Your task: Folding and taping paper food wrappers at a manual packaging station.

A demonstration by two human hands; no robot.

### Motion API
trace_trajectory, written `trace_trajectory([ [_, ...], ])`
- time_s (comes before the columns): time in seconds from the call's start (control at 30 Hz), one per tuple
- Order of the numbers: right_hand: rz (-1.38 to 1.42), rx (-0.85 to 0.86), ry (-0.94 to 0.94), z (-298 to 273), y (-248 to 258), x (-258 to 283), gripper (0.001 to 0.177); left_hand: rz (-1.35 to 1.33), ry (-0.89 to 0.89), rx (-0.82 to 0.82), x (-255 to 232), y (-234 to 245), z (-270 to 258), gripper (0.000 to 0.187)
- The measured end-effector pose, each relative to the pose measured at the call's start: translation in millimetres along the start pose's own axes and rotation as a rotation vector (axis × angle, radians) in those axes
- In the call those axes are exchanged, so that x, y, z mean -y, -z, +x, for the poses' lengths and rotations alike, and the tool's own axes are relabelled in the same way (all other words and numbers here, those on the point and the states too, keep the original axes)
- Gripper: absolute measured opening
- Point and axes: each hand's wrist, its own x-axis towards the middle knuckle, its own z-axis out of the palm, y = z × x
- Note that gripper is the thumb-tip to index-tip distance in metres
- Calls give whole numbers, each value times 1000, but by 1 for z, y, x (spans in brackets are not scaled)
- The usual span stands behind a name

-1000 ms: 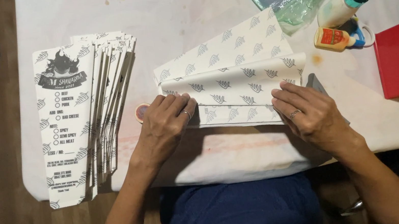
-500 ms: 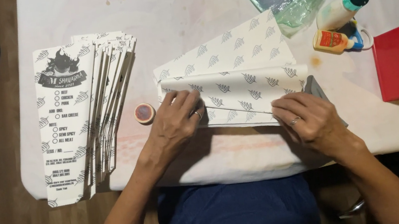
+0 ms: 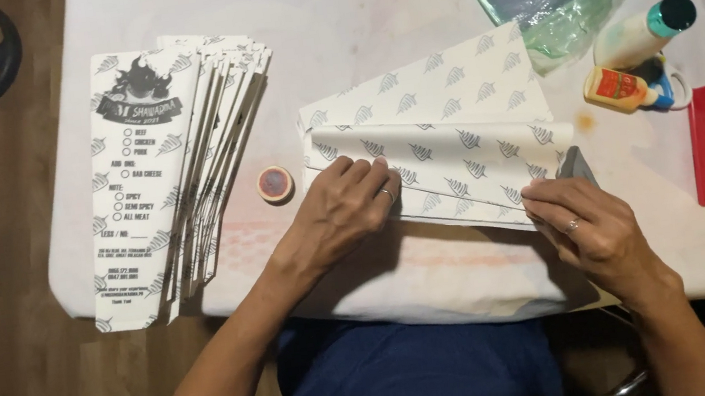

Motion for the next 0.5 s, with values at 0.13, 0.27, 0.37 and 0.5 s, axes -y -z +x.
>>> trace_trajectory([
  [0.13,-50,-11,-1,-16,-9,-6,31,141,-13,-3,-11,-1,3,13],
  [0.27,-107,38,-49,-13,-8,0,36,110,55,123,-28,1,6,16],
  [0.37,-106,38,-64,-2,-4,9,35,173,132,159,-42,13,13,15],
  [0.5,-138,27,-69,11,-1,17,24,81,264,128,-54,1,8,35],
])
